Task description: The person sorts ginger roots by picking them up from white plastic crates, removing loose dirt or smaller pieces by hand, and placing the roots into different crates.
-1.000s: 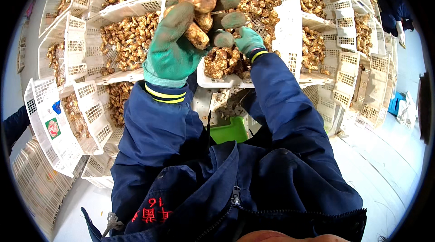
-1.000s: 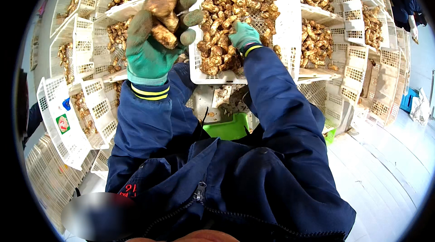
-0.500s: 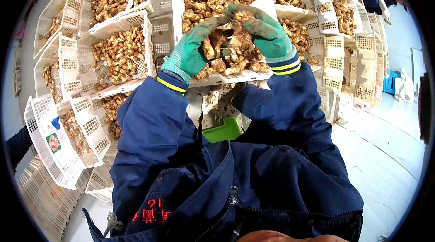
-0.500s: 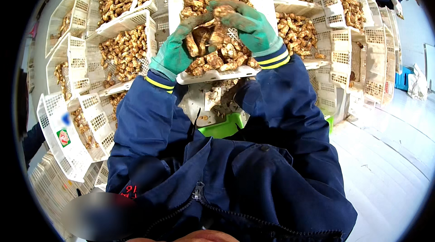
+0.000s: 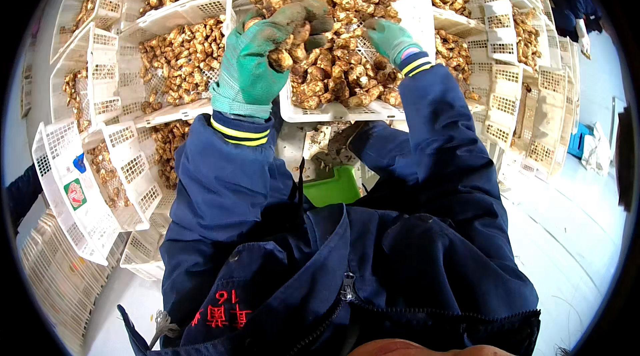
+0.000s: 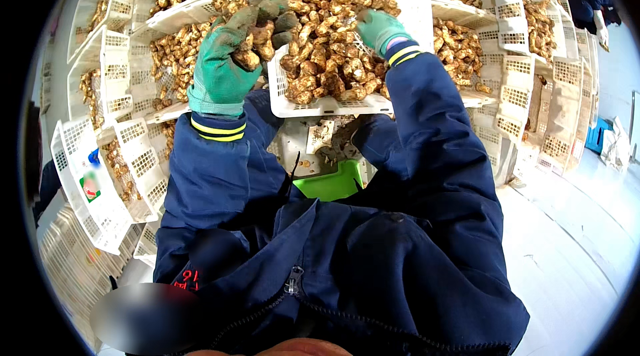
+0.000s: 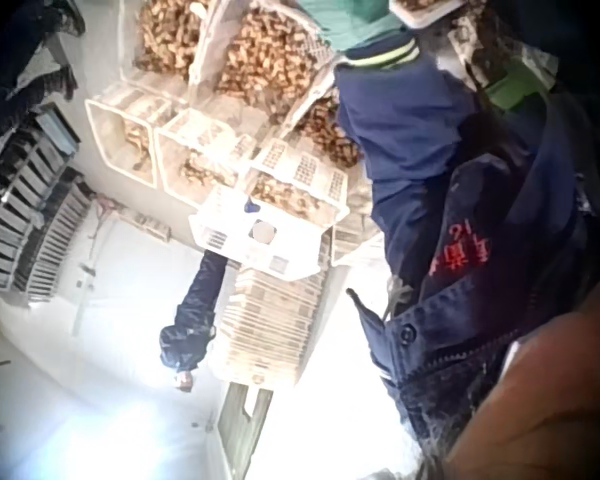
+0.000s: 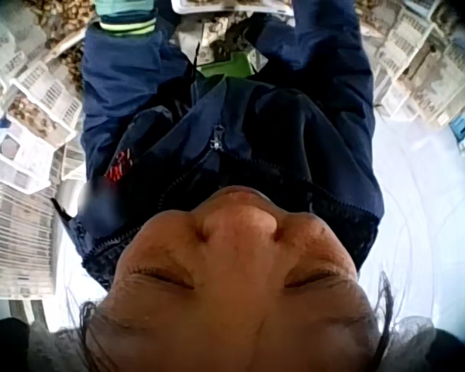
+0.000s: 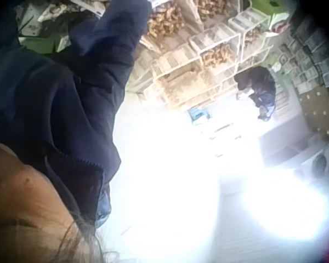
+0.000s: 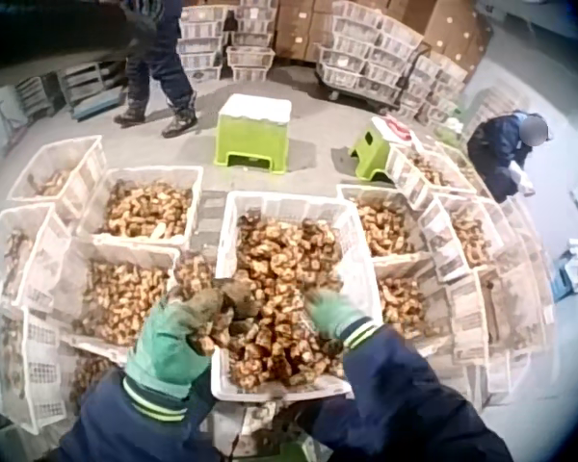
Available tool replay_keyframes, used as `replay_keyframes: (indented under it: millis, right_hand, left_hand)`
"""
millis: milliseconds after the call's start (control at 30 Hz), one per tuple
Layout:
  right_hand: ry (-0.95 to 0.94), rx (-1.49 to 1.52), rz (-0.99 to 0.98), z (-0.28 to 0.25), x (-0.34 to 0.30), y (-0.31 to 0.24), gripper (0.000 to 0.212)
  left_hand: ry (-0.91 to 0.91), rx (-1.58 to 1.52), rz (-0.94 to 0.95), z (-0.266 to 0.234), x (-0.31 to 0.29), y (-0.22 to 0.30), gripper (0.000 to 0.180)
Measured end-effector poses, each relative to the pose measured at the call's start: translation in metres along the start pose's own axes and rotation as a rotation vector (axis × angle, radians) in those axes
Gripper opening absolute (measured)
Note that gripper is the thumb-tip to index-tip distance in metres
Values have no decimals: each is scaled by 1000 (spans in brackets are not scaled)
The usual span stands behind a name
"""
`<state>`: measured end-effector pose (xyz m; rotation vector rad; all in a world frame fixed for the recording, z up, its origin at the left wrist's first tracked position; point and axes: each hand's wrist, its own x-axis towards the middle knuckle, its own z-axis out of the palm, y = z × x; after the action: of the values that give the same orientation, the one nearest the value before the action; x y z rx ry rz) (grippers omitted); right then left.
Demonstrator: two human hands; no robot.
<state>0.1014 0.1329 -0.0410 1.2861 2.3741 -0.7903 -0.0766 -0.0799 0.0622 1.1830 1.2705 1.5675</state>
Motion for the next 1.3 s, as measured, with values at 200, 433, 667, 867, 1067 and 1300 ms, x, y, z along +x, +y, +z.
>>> replay_keyframes:
  millis: [200,433,667,867,1067,1300]
  right_hand:
    - [144,-375,-254,91,28,2,49]
    - [119,-464,-53,86,28,-13,31]
    - [132,998,43,13,-6,19,77]
    - [460,392,-954,-49,-62,24,26]
    - [93,741,-842,-87,-107,-15,32]
    - [71,1033,-717,-86,-122,-27,40]
  left_hand:
    - [170,-758,-188,-1,9,0,42]
    - [243,-945,-282,-4,10,-12,48]
    - [228,-975,-343,2,9,-27,41]
    - [161,-1116,-377,28,12,-27,38]
    - [30,-1255,-319,32,13,-29,34]
    - [15,-1211,-409,33,12,-39,29]
